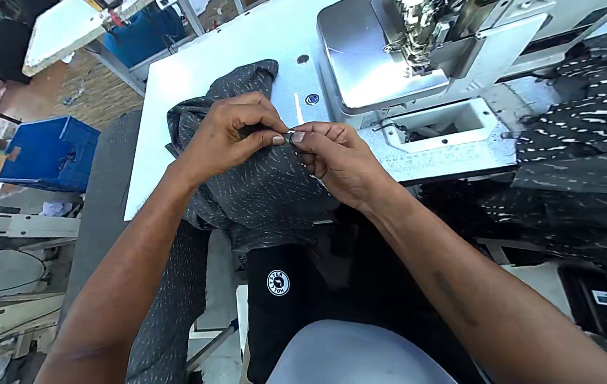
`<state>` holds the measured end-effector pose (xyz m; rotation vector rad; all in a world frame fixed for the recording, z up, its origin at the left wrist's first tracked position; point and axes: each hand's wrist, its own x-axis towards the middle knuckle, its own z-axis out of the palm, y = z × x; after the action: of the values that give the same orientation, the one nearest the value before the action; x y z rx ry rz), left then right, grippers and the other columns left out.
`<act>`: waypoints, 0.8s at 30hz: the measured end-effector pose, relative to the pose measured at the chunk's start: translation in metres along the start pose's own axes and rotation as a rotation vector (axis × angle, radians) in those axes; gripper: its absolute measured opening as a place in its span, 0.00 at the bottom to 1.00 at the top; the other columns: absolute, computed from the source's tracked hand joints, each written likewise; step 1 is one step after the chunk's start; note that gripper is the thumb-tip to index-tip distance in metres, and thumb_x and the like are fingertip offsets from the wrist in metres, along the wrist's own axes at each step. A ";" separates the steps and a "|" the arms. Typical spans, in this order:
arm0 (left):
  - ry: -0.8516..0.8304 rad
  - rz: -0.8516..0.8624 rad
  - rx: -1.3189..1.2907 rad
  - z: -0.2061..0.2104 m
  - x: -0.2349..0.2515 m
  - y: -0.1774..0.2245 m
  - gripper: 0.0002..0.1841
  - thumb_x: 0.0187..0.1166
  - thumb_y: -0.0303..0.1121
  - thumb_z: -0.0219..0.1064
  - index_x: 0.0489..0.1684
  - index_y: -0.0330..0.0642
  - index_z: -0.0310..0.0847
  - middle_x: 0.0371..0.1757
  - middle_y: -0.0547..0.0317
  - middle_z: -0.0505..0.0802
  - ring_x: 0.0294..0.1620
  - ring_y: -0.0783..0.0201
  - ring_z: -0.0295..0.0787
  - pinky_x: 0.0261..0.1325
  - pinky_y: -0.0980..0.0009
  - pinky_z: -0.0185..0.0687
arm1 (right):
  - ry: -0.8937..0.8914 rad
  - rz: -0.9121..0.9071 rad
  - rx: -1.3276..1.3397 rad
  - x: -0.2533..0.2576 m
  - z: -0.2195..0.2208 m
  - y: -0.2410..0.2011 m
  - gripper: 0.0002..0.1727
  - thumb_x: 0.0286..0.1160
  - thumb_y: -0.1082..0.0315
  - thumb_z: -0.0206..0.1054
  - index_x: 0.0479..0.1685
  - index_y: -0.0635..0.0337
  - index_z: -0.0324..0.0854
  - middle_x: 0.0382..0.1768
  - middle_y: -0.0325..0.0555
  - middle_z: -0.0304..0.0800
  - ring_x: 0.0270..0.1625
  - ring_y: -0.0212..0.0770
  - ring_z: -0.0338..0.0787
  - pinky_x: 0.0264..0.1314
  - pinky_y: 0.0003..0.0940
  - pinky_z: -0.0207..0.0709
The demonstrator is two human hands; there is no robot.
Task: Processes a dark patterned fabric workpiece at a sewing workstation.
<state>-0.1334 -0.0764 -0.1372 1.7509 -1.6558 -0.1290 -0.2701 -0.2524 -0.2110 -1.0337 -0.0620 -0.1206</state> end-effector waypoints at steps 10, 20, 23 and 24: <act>0.025 0.063 0.127 -0.007 -0.007 0.013 0.07 0.82 0.30 0.68 0.41 0.33 0.87 0.44 0.53 0.93 0.53 0.64 0.89 0.64 0.64 0.84 | 0.163 -0.007 -0.020 -0.005 0.011 -0.003 0.08 0.86 0.70 0.62 0.46 0.64 0.85 0.31 0.40 0.88 0.31 0.28 0.85 0.37 0.23 0.82; -0.019 -0.099 -0.328 -0.010 0.028 0.026 0.06 0.73 0.20 0.75 0.44 0.31 0.88 0.43 0.55 0.97 0.43 0.67 0.95 0.53 0.71 0.93 | 0.176 -0.148 -0.129 -0.015 0.013 -0.015 0.08 0.83 0.72 0.66 0.50 0.67 0.88 0.30 0.42 0.90 0.31 0.30 0.86 0.35 0.24 0.81; 0.019 -0.118 -0.305 -0.007 0.032 0.027 0.09 0.69 0.19 0.77 0.43 0.32 0.86 0.42 0.56 0.96 0.40 0.69 0.94 0.49 0.73 0.92 | 0.175 -0.157 -0.134 -0.016 0.013 -0.017 0.08 0.83 0.72 0.67 0.50 0.67 0.88 0.29 0.42 0.89 0.29 0.30 0.85 0.34 0.23 0.80; 0.020 -0.122 -0.293 -0.007 0.033 0.028 0.10 0.69 0.19 0.78 0.43 0.32 0.86 0.42 0.57 0.96 0.40 0.69 0.94 0.50 0.73 0.92 | 0.174 -0.161 -0.135 -0.016 0.014 -0.018 0.08 0.83 0.72 0.67 0.50 0.67 0.88 0.29 0.42 0.89 0.30 0.29 0.85 0.34 0.23 0.81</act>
<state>-0.1477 -0.1012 -0.1043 1.6218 -1.4340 -0.3892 -0.2885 -0.2489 -0.1901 -1.1487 0.0217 -0.3646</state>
